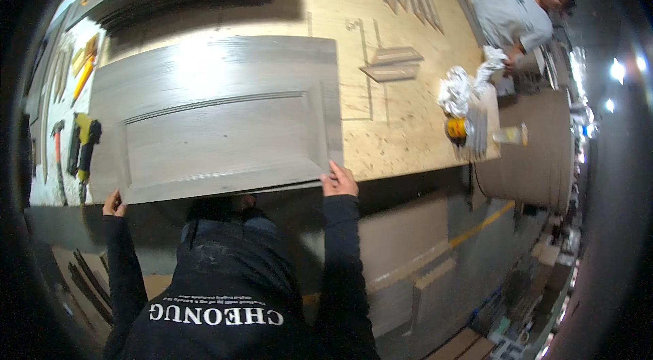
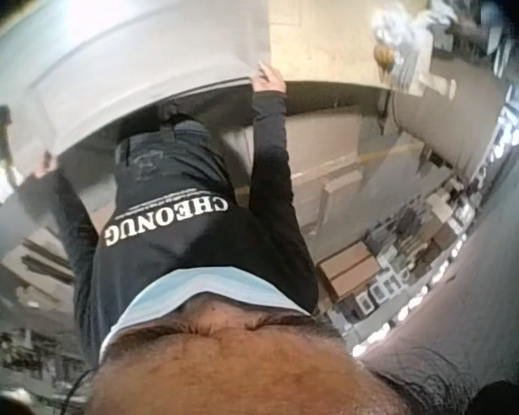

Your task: The person constructs wooden panels by aligning wooden trim pieces along the borders by hand and fastening them using a pneumatic nail gun, turning each panel to secure all sides.

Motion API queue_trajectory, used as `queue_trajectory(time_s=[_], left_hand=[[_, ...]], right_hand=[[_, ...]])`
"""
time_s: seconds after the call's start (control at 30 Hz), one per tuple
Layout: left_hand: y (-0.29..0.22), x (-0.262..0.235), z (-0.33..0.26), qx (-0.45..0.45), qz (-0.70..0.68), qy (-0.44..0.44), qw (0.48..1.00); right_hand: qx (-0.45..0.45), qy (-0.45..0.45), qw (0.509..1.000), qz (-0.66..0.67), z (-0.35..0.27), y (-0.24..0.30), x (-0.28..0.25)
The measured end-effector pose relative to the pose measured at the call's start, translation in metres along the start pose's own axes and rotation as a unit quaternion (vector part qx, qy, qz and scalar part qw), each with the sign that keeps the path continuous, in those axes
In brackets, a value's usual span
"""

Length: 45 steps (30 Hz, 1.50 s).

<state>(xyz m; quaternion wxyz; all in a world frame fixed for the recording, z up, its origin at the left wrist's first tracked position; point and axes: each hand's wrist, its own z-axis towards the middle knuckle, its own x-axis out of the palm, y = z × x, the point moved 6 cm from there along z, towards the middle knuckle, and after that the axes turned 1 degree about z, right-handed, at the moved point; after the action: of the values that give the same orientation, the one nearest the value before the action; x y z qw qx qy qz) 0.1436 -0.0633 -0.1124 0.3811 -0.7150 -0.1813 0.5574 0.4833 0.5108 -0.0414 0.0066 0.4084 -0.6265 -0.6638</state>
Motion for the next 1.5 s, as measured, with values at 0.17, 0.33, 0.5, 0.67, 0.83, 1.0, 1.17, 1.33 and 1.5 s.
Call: queue_trajectory(time_s=[0.17,0.33,0.5,0.67,0.83,1.0,1.17,1.33,1.5], left_hand=[[-0.069,0.009,-0.018,-0.079,0.081,-0.077,0.991],[-0.081,0.027,-0.030,-0.120,-0.056,-0.158,0.979],[-0.087,0.030,-0.037,-0.235,-0.261,-0.187,0.917],[-0.083,0.027,-0.042,-0.227,-0.201,-0.192,0.933],[-0.098,0.009,-0.025,-0.131,0.042,-0.126,0.982],[-0.136,0.025,0.045,-0.106,0.042,-0.125,0.986],[-0.119,0.047,0.057,-0.097,0.104,-0.235,0.962],[-0.059,0.034,0.065,-0.069,-0.005,-0.277,0.958],[-0.035,-0.009,0.095,-0.007,-0.102,-0.367,0.925]], right_hand=[[0.057,-0.014,0.996,-0.062,0.007,-0.008,-0.007],[0.073,0.035,0.991,-0.102,0.020,-0.016,-0.022],[0.138,0.023,0.989,-0.051,0.032,-0.043,-0.020],[0.143,0.023,0.988,-0.050,0.034,-0.025,-0.016],[0.181,0.099,0.974,-0.094,0.048,-0.015,-0.016],[0.054,0.069,0.990,-0.112,0.095,0.037,0.026],[0.020,-0.053,0.959,-0.276,0.103,0.031,0.039],[-0.071,-0.156,0.979,-0.114,0.093,0.090,0.038],[-0.081,-0.209,0.973,0.052,0.102,0.111,0.023]])
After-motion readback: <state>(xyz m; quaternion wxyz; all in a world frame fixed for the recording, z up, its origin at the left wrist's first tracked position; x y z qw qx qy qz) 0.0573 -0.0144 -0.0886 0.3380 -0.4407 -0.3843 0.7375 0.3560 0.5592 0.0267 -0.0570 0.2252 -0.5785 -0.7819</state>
